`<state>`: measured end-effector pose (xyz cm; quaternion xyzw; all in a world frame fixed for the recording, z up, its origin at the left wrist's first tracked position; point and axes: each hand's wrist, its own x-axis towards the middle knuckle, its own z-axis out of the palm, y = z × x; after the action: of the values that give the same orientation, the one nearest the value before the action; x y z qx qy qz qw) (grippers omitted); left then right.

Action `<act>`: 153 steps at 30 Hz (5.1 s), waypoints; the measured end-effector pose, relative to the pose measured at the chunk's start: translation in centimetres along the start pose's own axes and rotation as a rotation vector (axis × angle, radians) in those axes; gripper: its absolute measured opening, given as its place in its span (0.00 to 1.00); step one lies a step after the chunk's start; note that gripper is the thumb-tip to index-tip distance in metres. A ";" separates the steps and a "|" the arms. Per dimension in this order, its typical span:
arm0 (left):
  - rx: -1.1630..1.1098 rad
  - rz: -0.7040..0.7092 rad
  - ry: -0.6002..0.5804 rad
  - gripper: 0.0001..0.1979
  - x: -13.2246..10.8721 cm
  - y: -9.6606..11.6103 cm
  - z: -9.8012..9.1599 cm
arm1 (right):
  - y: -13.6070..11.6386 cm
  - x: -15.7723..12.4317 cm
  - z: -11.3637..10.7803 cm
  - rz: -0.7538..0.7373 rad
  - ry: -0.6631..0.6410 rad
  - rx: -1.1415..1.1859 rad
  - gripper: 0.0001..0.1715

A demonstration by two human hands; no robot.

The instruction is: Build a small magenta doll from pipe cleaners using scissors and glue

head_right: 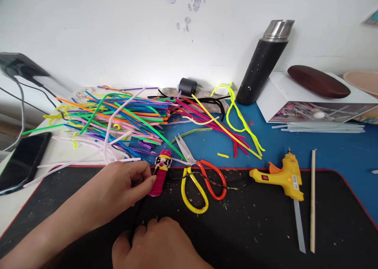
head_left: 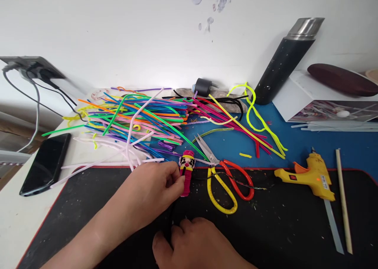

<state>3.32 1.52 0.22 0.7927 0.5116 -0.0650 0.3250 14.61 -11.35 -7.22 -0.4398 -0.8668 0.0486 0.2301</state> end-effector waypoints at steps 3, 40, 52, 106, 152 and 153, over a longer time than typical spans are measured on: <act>-0.004 0.003 -0.005 0.14 0.0 -0.1 0.1 | 0.0 -0.1 0.1 0.000 0.020 0.001 0.10; 0.029 0.011 0.008 0.13 -0.2 0.1 0.0 | 0.1 -0.2 0.3 -0.046 -0.186 0.000 0.07; -0.109 0.048 0.057 0.14 -0.3 -0.3 -0.3 | 0.0 -0.1 0.2 -0.065 -0.158 0.019 0.12; -0.701 0.422 -0.049 0.14 -1.1 -0.6 -1.4 | 5.6 2.2 -7.4 0.769 0.329 1.043 0.14; -0.554 0.434 0.120 0.13 -1.1 -0.5 -1.1 | 5.7 2.2 -7.1 0.766 0.338 0.928 0.13; -0.554 0.434 0.118 0.13 -1.1 -0.5 -1.1 | 5.7 2.2 -7.1 0.771 0.334 0.926 0.13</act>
<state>2.14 1.41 1.30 0.7671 0.3473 0.1926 0.5038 20.88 -7.01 -1.73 -0.5773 -0.4871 0.4293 0.4951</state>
